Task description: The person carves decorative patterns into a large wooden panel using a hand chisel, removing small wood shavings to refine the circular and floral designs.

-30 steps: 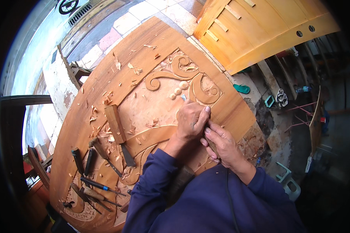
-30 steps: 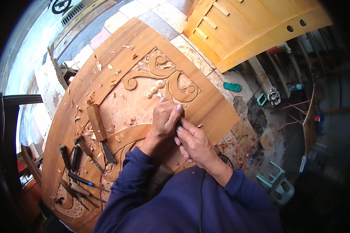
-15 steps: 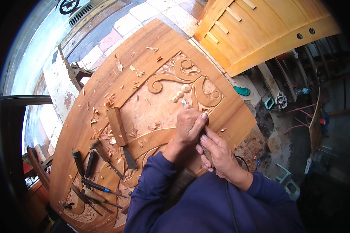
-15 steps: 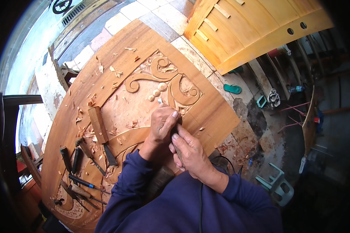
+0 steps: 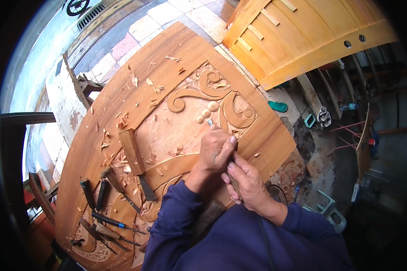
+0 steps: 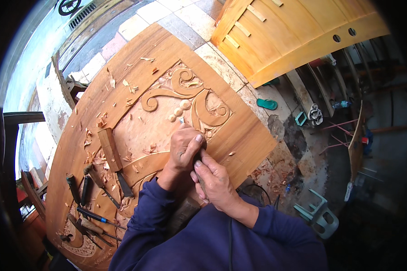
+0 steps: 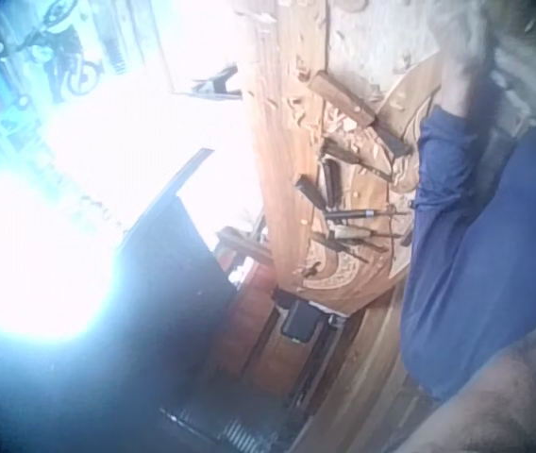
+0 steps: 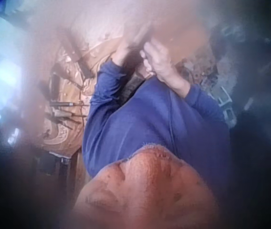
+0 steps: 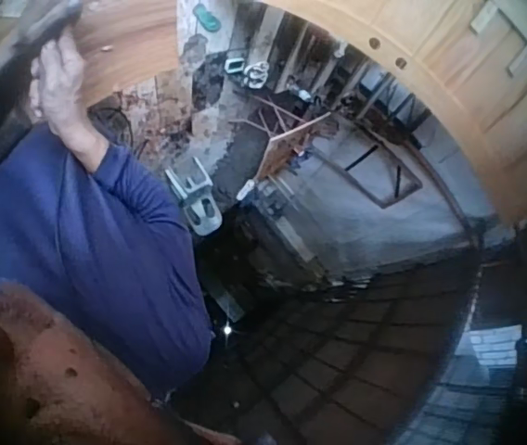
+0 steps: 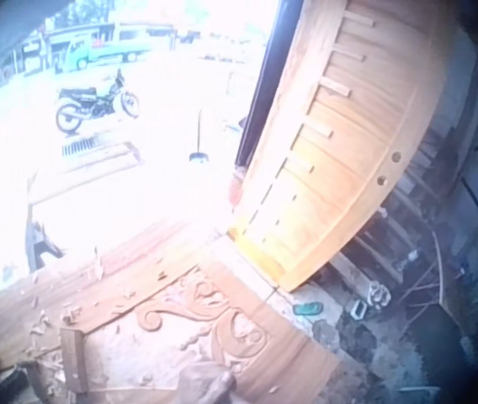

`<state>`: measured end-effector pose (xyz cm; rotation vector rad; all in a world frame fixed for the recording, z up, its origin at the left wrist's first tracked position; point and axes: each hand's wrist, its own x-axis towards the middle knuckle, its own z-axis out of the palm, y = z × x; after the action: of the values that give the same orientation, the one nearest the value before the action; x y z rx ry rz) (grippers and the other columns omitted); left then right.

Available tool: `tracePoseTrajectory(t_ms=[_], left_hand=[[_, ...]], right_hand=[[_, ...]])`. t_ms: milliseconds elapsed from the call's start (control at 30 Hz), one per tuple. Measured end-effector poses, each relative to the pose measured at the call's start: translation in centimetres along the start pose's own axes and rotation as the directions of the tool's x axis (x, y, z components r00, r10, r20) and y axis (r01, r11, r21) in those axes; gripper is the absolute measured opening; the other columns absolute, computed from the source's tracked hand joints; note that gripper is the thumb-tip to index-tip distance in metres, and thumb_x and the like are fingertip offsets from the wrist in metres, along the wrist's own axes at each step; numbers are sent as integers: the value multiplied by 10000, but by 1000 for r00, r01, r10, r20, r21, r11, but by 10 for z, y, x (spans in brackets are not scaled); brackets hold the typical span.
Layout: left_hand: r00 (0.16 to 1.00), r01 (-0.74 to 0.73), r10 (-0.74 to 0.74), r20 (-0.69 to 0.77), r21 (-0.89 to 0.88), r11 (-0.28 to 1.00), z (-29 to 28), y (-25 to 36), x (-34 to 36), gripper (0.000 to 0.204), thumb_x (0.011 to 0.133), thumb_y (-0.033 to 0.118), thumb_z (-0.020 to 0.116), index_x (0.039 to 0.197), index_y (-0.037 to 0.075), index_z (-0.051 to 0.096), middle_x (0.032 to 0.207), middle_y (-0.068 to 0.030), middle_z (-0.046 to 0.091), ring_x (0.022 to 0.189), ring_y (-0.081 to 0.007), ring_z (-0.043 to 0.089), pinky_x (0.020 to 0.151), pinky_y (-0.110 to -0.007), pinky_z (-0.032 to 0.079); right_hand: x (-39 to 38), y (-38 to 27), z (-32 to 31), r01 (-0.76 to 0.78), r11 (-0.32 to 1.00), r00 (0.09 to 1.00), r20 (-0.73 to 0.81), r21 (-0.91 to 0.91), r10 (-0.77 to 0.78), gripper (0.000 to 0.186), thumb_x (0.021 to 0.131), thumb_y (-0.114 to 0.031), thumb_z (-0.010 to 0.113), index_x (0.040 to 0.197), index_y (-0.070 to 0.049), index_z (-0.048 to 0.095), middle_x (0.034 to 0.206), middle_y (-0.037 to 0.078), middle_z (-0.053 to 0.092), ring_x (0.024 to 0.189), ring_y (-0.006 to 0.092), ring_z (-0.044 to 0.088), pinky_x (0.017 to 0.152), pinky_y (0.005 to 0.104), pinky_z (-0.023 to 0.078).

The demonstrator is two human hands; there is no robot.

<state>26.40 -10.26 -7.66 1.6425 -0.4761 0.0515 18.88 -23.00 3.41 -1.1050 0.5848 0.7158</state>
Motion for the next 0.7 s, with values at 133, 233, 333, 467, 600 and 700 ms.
tracePoseTrajectory(t_ms=[133, 233, 333, 467, 600, 700], left_hand=[[999, 48, -48, -8, 29, 998, 0, 2, 1, 378, 995, 226, 494, 666, 69, 596, 630, -116, 577, 621, -317, 550, 736, -430, 411], [999, 22, -21, -28, 22, 1000, 0, 6, 5, 396, 999, 244, 469, 668, 66, 592, 625, -116, 572, 628, -313, 544, 750, -427, 411], [992, -93, 99, -72, 86, 992, 3, 9, 6, 380, 980, 297, 468, 689, 80, 580, 645, -99, 543, 627, -309, 513, 747, -417, 401], [977, -212, 207, 48, 209, 955, 6, 17, 4, 287, 956, 264, 522, 739, 82, 569, 698, -97, 530, 657, -313, 518, 735, -417, 405], [992, -72, 43, 117, 258, 963, 13, 17, 8, 263, 984, 199, 553, 756, 68, 569, 701, -121, 545, 697, -342, 556, 742, -436, 424], [997, 5, -23, 73, 241, 970, 13, 12, 11, 313, 1025, 211, 531, 751, 63, 560, 679, -137, 527, 690, -356, 552, 735, -443, 417]], right_hand=[[5, 3, -3, 41, 999, 999, 32, 3, -41, 542, 1128, -217, 457, 1640, -86, 335, 842, 31, 549, 486, 77, 462, 414, 239, 374], [8, 6, -10, 80, 997, 993, 90, -7, -79, 556, 1132, -213, 437, 1661, -114, 293, 872, 51, 555, 491, 84, 479, 404, 236, 388], [5, 3, -14, 39, 999, 993, 108, 8, -39, 508, 1134, -213, 450, 1620, -95, 364, 869, 39, 558, 499, 73, 484, 408, 230, 391], [-3, 9, -39, 216, 959, 968, 167, -182, -186, 462, 1127, -213, 487, 1565, -71, 441, 854, 24, 557, 506, 58, 483, 424, 222, 399], [3, -5, -53, 94, 987, 987, 141, -127, -76, 464, 1125, -228, 496, 1560, -76, 440, 866, 28, 559, 499, 60, 477, 410, 219, 398], [6, -21, -47, 16, 993, 991, 135, -115, 0, 458, 1122, -235, 491, 1552, -87, 432, 889, 35, 560, 492, 65, 470, 390, 222, 394]])
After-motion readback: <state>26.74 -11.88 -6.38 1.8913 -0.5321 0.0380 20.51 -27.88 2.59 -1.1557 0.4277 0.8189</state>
